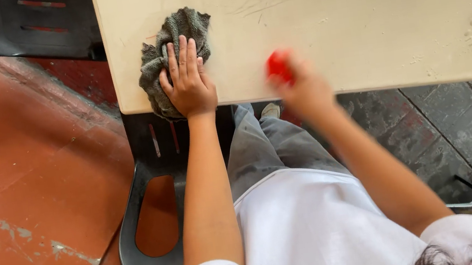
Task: Scrubbing a white plastic table with a red brush and a grey cloth in a restaurant setting.
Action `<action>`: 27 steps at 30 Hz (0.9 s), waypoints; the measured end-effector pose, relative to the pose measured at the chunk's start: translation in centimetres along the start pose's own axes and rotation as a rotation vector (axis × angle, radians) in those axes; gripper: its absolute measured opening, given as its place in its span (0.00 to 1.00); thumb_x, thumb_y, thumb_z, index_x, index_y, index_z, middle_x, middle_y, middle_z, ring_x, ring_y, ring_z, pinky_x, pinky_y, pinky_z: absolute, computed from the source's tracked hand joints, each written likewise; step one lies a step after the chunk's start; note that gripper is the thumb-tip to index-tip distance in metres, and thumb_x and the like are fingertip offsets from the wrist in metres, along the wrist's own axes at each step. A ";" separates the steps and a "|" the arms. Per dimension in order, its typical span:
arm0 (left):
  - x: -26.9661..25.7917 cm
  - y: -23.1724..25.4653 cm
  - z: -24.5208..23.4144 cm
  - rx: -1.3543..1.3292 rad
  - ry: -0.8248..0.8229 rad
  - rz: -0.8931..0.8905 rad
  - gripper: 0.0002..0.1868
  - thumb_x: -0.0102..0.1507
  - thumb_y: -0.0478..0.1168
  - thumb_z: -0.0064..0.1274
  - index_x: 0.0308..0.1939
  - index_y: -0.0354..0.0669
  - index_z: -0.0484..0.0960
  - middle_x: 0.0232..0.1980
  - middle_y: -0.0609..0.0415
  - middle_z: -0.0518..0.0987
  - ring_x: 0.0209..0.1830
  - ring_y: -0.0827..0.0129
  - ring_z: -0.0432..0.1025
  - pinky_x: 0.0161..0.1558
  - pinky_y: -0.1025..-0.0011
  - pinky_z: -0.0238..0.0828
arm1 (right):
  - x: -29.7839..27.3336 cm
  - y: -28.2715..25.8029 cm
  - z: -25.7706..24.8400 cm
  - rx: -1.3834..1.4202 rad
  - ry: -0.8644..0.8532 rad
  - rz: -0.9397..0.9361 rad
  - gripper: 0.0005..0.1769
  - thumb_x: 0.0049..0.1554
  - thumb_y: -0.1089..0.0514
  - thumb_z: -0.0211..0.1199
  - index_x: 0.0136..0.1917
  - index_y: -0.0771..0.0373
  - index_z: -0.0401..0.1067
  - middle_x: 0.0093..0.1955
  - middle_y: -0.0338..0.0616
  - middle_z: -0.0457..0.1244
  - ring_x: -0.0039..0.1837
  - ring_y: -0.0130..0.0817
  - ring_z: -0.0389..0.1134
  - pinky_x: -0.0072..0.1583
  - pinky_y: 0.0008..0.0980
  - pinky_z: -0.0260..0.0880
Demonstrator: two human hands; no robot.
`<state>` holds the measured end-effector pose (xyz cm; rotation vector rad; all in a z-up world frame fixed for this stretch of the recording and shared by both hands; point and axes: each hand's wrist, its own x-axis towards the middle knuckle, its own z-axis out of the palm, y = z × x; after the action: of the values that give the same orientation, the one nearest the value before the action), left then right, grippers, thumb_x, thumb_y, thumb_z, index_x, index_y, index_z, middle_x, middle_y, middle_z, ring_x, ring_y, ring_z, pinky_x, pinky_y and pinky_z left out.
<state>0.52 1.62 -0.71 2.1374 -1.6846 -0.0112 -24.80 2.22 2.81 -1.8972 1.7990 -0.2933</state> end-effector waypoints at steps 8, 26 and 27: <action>-0.1 0.2 -0.1 -0.002 -0.012 -0.014 0.20 0.76 0.44 0.43 0.71 0.55 0.75 0.77 0.65 0.68 0.80 0.69 0.59 0.72 0.58 0.51 | 0.1 0.4 -1.9 -0.104 0.029 0.131 0.35 0.59 0.38 0.67 0.75 0.44 0.63 0.60 0.59 0.67 0.56 0.60 0.70 0.53 0.54 0.73; 0.5 -0.1 0.2 -0.004 0.004 -0.019 0.20 0.75 0.45 0.42 0.71 0.56 0.75 0.77 0.66 0.68 0.79 0.69 0.59 0.72 0.58 0.51 | 1.7 -5.9 0.2 0.013 -0.104 0.025 0.33 0.58 0.40 0.68 0.74 0.42 0.65 0.62 0.57 0.66 0.56 0.55 0.72 0.53 0.50 0.74; -0.6 -0.2 0.0 -0.022 -0.002 -0.016 0.20 0.75 0.45 0.42 0.71 0.56 0.75 0.76 0.65 0.68 0.79 0.69 0.59 0.72 0.58 0.51 | 2.7 -3.9 -0.5 0.016 -0.043 0.162 0.33 0.59 0.38 0.67 0.74 0.43 0.64 0.59 0.54 0.69 0.55 0.55 0.72 0.53 0.51 0.74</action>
<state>0.54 2.18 -0.88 2.1356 -1.6605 -0.0367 -21.39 -0.49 4.67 -1.7206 1.9021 -0.2074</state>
